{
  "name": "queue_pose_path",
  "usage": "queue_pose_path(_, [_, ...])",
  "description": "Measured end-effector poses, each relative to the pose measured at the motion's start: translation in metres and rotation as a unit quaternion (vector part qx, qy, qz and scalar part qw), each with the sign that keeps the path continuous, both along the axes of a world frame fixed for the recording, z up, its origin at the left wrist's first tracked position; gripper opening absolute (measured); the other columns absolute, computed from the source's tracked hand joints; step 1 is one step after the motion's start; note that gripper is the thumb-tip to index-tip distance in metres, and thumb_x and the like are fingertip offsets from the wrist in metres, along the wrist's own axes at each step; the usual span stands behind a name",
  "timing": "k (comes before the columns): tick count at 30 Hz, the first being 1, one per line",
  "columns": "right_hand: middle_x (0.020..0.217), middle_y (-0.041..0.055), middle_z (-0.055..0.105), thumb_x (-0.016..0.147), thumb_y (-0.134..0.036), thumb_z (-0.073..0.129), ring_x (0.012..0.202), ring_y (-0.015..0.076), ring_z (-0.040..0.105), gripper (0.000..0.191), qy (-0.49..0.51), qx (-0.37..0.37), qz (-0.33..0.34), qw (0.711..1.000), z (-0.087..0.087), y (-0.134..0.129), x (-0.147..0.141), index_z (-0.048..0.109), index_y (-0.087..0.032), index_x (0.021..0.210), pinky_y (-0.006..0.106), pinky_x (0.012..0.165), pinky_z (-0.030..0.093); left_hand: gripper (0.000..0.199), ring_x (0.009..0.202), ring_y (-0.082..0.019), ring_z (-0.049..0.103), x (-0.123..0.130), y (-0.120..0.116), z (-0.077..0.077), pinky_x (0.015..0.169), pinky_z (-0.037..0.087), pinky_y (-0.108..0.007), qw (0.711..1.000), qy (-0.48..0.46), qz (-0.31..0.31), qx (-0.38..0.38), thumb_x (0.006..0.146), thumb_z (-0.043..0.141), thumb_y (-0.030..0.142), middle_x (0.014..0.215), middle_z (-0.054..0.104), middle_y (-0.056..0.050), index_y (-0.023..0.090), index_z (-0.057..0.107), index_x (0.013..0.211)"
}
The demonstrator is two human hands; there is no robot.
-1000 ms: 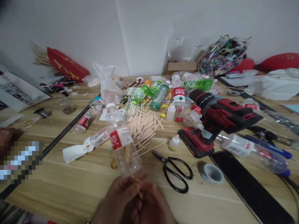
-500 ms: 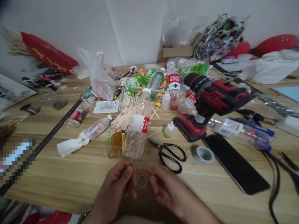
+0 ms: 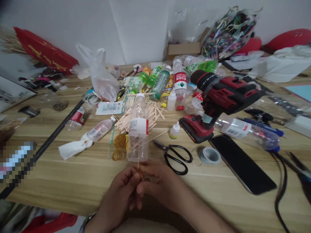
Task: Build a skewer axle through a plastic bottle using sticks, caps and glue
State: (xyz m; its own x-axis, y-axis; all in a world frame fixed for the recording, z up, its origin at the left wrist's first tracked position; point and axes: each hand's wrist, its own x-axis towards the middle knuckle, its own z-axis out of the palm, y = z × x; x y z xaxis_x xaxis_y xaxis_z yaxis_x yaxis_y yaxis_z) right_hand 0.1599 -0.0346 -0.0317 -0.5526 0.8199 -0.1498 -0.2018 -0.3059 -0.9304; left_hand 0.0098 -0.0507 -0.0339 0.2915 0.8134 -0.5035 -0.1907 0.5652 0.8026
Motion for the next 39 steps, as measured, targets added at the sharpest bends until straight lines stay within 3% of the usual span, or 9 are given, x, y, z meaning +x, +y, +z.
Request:
queue_pose_path(8, [0.048, -0.0027, 0.057, 0.080, -0.054, 0.075, 0.042, 0.0105, 0.053, 0.044, 0.073, -0.086, -0.076, 0.991, -0.021, -0.009, -0.019, 0.067, -0.017, 0.059, 0.022, 0.044, 0.038, 0.054, 0.045, -0.009, 0.054, -0.003, -0.004, -0.021, 0.037, 0.026, -0.017, 0.992, -0.107, 0.012, -0.066, 0.063, 0.084, 0.061, 0.061, 0.061, 0.003, 0.017, 0.060, 0.085])
queue_pose_path(14, [0.078, 0.0028, 0.074, 0.067, -0.053, 0.087, 0.077, 0.0163, 0.065, 0.031, 0.064, -0.098, -0.169, 0.979, -0.026, -0.012, -0.020, 0.078, -0.023, 0.072, 0.031, 0.079, 0.051, 0.018, 0.083, -0.014, 0.063, -0.005, 0.004, -0.019, 0.071, 0.047, -0.022, 0.974, -0.179, 0.103, -0.098, 0.070, 0.076, 0.028, 0.091, 0.069, 0.000, 0.022, 0.067, 0.085])
queue_pose_path(18, [0.078, 0.0047, 0.075, 0.069, -0.056, 0.084, 0.078, 0.0184, 0.065, 0.035, 0.046, -0.097, -0.190, 0.976, -0.022, -0.015, -0.022, 0.077, -0.022, 0.071, 0.033, 0.080, 0.051, 0.010, 0.079, -0.013, 0.062, -0.005, 0.005, -0.018, 0.070, 0.046, -0.021, 0.964, -0.183, 0.105, -0.163, 0.079, 0.063, 0.027, 0.086, 0.068, -0.001, 0.021, 0.070, 0.084])
queue_pose_path(24, [0.064, 0.0023, 0.070, 0.075, -0.058, 0.077, 0.063, 0.0153, 0.060, 0.039, 0.004, -0.075, -0.203, 0.976, -0.022, -0.015, -0.018, 0.076, -0.020, 0.067, 0.028, 0.064, 0.047, 0.024, 0.055, -0.008, 0.047, -0.036, -0.010, -0.020, 0.056, 0.036, -0.021, 0.956, -0.164, 0.040, -0.240, 0.066, 0.082, 0.037, 0.068, 0.059, 0.004, 0.019, 0.068, 0.074])
queue_pose_path(26, [0.061, 0.0011, 0.068, 0.075, -0.058, 0.077, 0.058, 0.0137, 0.057, 0.038, -0.009, -0.067, -0.202, 0.977, -0.022, -0.016, -0.017, 0.076, -0.021, 0.066, 0.027, 0.060, 0.045, 0.028, 0.054, -0.009, 0.045, -0.049, -0.011, -0.014, 0.057, 0.037, -0.022, 0.964, -0.157, 0.045, -0.210, 0.068, 0.082, 0.038, 0.060, 0.054, 0.005, 0.018, 0.062, 0.062])
queue_pose_path(31, [0.063, 0.0019, 0.070, 0.078, -0.056, 0.075, 0.062, 0.0162, 0.059, 0.038, -0.022, -0.043, -0.160, 0.986, -0.013, -0.020, -0.019, 0.077, -0.022, 0.063, 0.030, 0.067, 0.047, 0.031, 0.064, -0.014, 0.050, -0.055, -0.007, 0.010, 0.080, 0.049, -0.027, 0.974, -0.203, 0.102, 0.014, 0.073, 0.074, 0.032, 0.048, 0.047, 0.002, 0.019, 0.058, 0.050])
queue_pose_path(35, [0.064, 0.0021, 0.070, 0.079, -0.056, 0.073, 0.066, 0.0170, 0.059, 0.039, -0.019, -0.040, -0.133, 0.990, -0.009, -0.023, -0.019, 0.076, -0.021, 0.062, 0.030, 0.070, 0.045, 0.033, 0.057, -0.014, 0.046, -0.052, -0.004, 0.009, 0.070, 0.049, -0.024, 0.963, -0.229, 0.132, 0.055, 0.074, 0.067, 0.028, 0.045, 0.039, 0.003, 0.020, 0.050, 0.047])
queue_pose_path(37, [0.064, 0.0018, 0.070, 0.081, -0.058, 0.071, 0.066, 0.0165, 0.059, 0.040, -0.015, -0.046, -0.126, 0.991, -0.010, -0.024, -0.018, 0.075, -0.021, 0.064, 0.030, 0.071, 0.044, 0.034, 0.049, -0.012, 0.040, -0.056, -0.001, 0.005, 0.057, 0.044, -0.021, 0.973, -0.186, 0.099, 0.097, 0.076, 0.060, 0.030, 0.040, 0.032, 0.004, 0.021, 0.048, 0.045])
queue_pose_path(39, [0.064, 0.0015, 0.070, 0.082, -0.059, 0.070, 0.065, 0.0160, 0.059, 0.041, -0.010, -0.054, -0.113, 0.992, -0.013, -0.025, -0.017, 0.075, -0.021, 0.065, 0.030, 0.070, 0.044, 0.029, 0.041, -0.011, 0.034, -0.063, 0.007, 0.007, 0.046, 0.033, -0.020, 0.986, -0.100, -0.016, 0.131, 0.076, 0.056, 0.030, 0.038, 0.036, 0.005, 0.023, 0.057, 0.048])
